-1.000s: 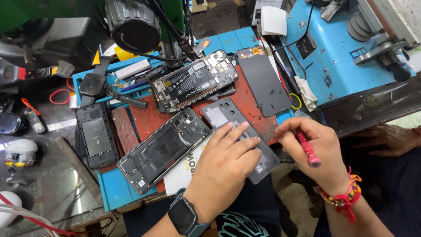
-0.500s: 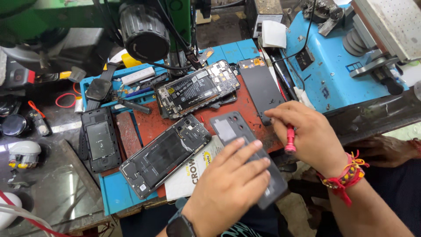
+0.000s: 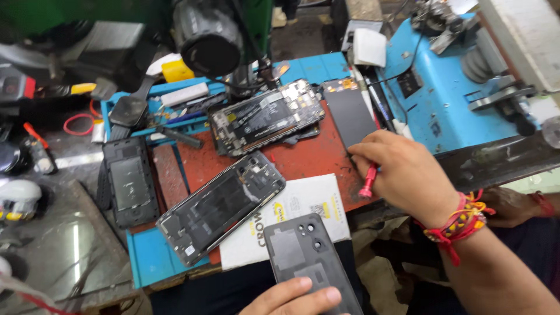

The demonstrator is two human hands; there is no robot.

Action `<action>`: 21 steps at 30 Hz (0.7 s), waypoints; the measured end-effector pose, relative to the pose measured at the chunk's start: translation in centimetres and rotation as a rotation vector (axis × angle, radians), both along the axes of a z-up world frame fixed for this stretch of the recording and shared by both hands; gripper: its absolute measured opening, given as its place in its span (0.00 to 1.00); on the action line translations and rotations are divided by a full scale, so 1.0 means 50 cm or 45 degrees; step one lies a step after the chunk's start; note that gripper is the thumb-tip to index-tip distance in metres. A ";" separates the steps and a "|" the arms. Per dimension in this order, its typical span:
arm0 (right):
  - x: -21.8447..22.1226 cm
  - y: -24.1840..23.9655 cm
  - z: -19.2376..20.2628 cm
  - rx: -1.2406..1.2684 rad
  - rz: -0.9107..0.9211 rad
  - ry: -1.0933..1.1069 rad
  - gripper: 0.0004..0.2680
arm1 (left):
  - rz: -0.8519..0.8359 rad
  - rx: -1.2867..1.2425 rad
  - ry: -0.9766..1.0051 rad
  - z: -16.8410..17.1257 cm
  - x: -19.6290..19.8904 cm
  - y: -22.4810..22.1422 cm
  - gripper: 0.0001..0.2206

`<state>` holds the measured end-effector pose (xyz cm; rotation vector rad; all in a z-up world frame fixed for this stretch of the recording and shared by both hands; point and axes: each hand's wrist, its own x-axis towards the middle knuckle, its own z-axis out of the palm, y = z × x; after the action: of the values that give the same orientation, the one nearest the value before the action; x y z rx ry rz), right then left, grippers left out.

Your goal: The person uses a screwdriver to remove screws from a mobile phone and then replaces a component, before testing the new screen and attaching a back panel.

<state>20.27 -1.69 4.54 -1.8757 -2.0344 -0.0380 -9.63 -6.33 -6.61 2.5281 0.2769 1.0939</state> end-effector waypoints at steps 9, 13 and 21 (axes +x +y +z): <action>-0.016 0.005 0.004 -0.130 -0.078 -0.056 0.05 | -0.093 -0.274 -0.033 -0.198 0.019 -0.066 0.11; -0.015 0.002 0.003 -0.118 -0.025 -0.079 0.05 | -0.132 -0.373 -0.068 -0.212 0.033 -0.088 0.11; -0.004 -0.010 0.014 -0.169 -0.142 0.208 0.04 | -0.158 -0.476 -0.077 -0.217 0.035 -0.100 0.13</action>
<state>20.06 -2.17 5.23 -1.9995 -1.8630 0.2196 -7.88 -11.33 -17.44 2.1486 0.2755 0.9668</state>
